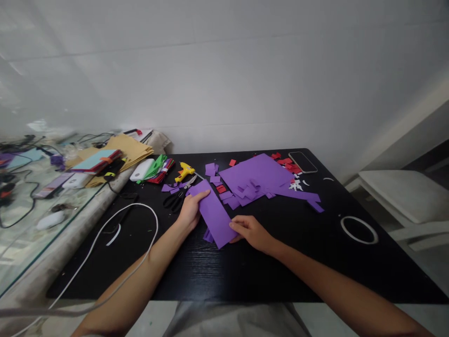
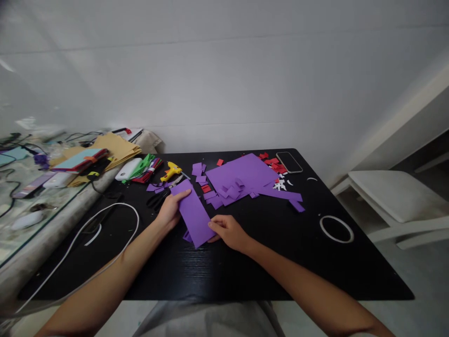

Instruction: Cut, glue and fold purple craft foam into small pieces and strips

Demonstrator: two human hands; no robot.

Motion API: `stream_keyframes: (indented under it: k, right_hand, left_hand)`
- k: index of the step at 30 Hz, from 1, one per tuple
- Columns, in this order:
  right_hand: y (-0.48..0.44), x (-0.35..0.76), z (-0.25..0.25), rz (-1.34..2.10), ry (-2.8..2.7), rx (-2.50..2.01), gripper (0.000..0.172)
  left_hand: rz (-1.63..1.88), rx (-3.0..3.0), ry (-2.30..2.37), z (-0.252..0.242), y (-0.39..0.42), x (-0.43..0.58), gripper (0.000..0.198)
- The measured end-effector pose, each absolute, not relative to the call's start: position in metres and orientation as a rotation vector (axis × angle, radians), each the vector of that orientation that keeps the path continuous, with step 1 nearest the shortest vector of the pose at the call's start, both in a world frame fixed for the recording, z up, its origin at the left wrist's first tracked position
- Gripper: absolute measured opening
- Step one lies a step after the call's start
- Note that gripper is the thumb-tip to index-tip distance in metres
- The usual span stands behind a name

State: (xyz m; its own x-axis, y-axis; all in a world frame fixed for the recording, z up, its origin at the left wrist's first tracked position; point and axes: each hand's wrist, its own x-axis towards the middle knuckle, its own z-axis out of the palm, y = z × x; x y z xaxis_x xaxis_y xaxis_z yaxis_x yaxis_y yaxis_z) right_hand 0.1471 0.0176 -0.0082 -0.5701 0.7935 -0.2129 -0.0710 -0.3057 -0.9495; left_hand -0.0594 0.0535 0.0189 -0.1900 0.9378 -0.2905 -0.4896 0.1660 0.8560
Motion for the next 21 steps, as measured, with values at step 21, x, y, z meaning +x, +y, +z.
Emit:
stream_keyframes:
  k: [21]
  right_hand:
    - [0.063,0.180,-0.007,1.392,-1.037,-1.194,0.032]
  left_hand:
    - [1.588,0.865,1.188,0.016,0.061,-0.077,0.029]
